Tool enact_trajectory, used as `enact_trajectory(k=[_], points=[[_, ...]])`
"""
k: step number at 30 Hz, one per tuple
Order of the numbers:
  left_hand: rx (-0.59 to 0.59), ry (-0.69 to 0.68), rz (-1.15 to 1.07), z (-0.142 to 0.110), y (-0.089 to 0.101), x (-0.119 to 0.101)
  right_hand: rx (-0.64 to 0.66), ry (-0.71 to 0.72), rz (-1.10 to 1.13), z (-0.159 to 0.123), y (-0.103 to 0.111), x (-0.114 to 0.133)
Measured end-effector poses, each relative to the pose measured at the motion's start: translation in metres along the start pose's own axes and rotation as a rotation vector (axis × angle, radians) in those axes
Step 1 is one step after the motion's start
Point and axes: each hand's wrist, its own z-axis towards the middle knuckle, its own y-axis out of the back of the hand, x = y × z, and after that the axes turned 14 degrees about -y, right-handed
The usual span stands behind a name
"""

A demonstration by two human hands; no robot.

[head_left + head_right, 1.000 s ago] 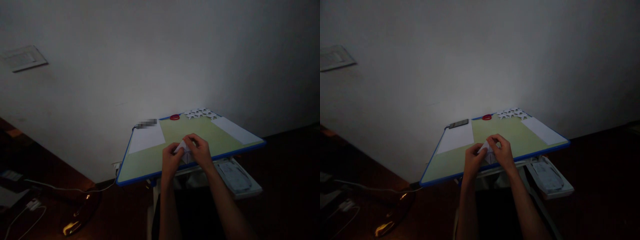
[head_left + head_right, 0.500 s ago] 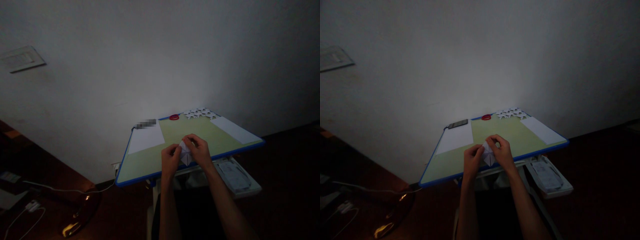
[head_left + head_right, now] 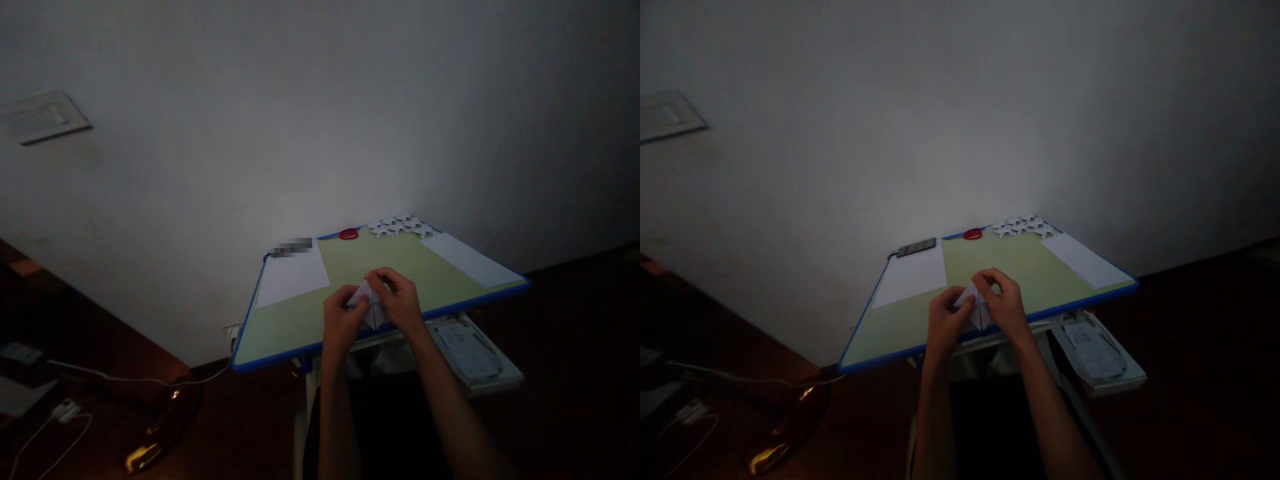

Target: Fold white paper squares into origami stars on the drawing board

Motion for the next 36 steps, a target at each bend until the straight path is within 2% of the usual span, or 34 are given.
enact_trajectory(k=[13, 23, 28, 36], points=[[0.029, 0.012, -0.062, 0.001, 0.001, 0.003, -0.01, -0.006, -0.015, 0.0, 0.001, 0.0], [0.051, -0.02, -0.115, 0.001, 0.002, -0.003, -0.038, -0.021, 0.023, 0.001, -0.001, 0.001], [0.121, 0.003, -0.189, 0.0, 0.002, 0.002, -0.097, -0.042, 0.044, 0.001, -0.001, 0.001], [0.107, 0.01, -0.173, -0.002, 0.001, 0.013, -0.138, -0.04, 0.066, 0.001, -0.001, 0.001]])
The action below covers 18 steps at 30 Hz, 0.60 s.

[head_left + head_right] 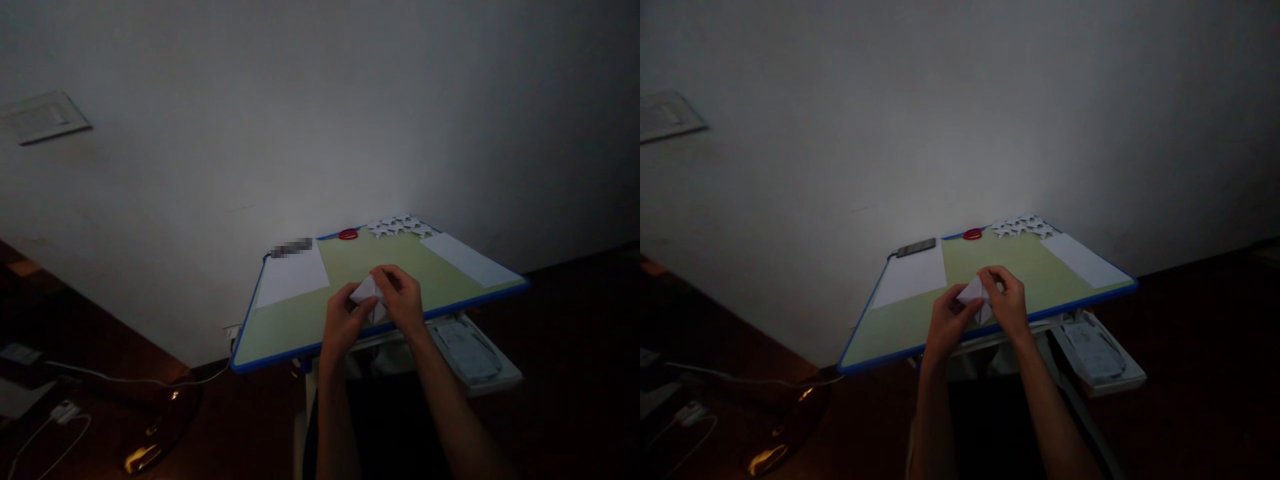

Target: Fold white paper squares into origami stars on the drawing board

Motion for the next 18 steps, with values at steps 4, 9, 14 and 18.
enact_trajectory(k=[4, 9, 14, 18], points=[[-0.031, 0.001, 0.006, -0.0003, -0.0008, 0.0007, -0.008, 0.011, -0.008, -0.001, -0.0003, 0.0003], [-0.069, -0.003, 0.04, 0.0008, -0.0012, -0.0022, 0.0, 0.026, -0.023, -0.0026, -0.0013, 0.0013], [-0.096, 0.009, 0.021, 0.0013, -0.0026, -0.0053, 0.026, 0.055, -0.036, -0.002, -0.001, -0.0003], [-0.119, 0.031, 0.01, 0.0015, -0.0043, -0.0066, 0.029, 0.049, -0.026, -0.0022, -0.0006, -0.0003]])
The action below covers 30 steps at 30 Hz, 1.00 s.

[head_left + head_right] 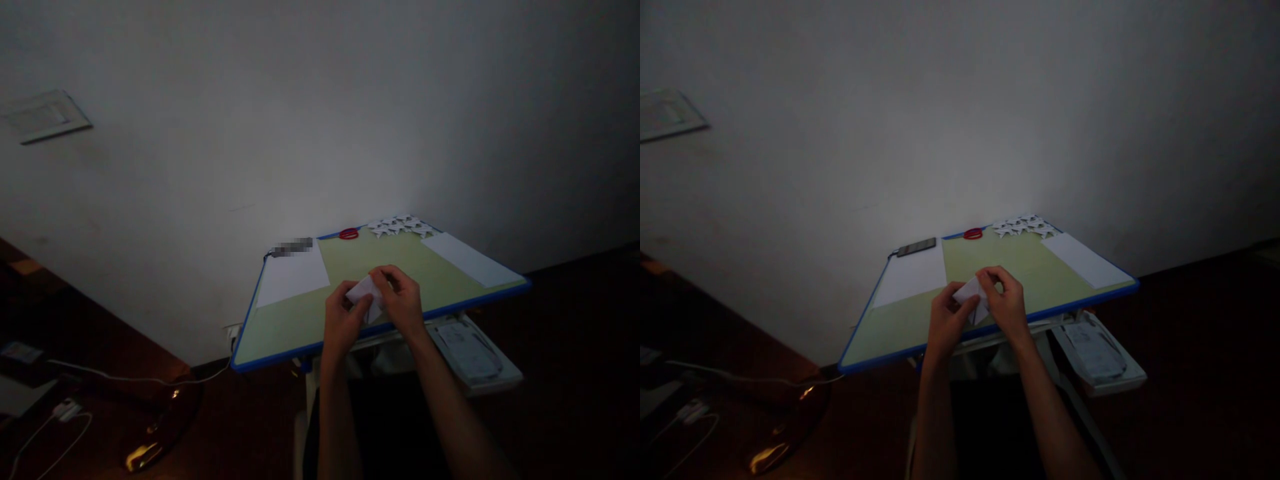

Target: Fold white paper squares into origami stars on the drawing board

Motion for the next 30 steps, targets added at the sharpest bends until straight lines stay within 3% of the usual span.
enact_trajectory(k=[22, 30], points=[[-0.057, -0.058, 0.122, 0.0013, -0.0012, 0.0015, 0.015, -0.003, 0.023, -0.0007, 0.0, 0.0002], [-0.197, -0.09, 0.202, 0.002, -0.0028, -0.0037, 0.063, 0.043, -0.016, -0.0017, -0.0004, -0.0002]])
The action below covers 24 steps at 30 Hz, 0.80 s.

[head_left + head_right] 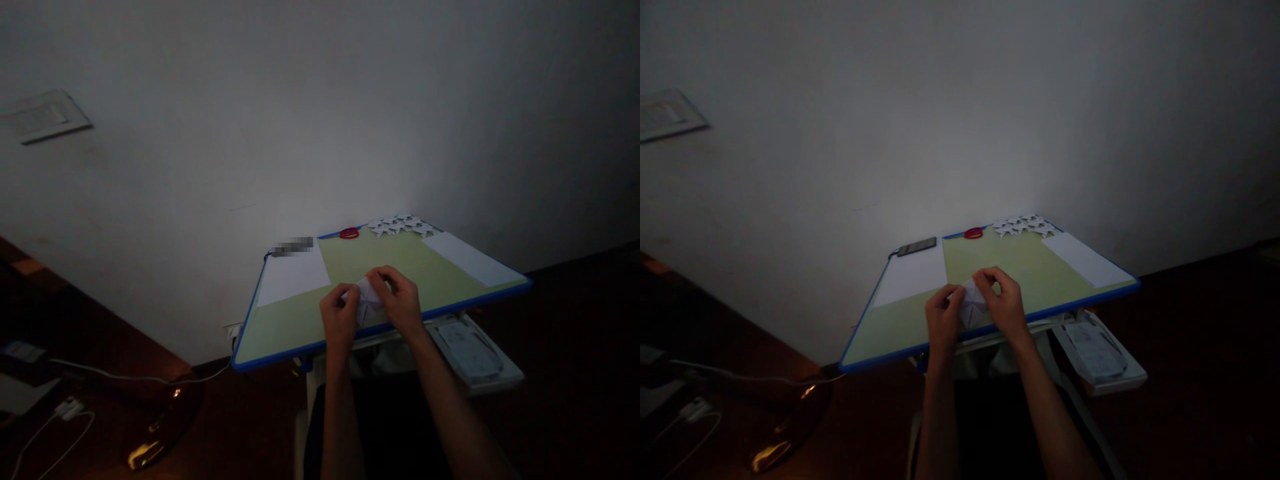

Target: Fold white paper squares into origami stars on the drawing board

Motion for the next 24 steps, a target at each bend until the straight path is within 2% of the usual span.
enact_trajectory(k=[4, 14, 24], points=[[-0.008, -0.004, -0.013, 0.0008, -0.0007, 0.0015, 0.009, 0.013, -0.019, -0.0003, 0.0006, 0.0], [0.076, 0.022, -0.071, 0.0008, 0.0006, -0.0026, 0.005, 0.003, 0.001, 0.0019, 0.0012, -0.0028], [0.035, -0.041, -0.05, 0.0004, 0.0022, 0.0035, 0.025, -0.006, -0.004, 0.0006, 0.0001, 0.0011]])
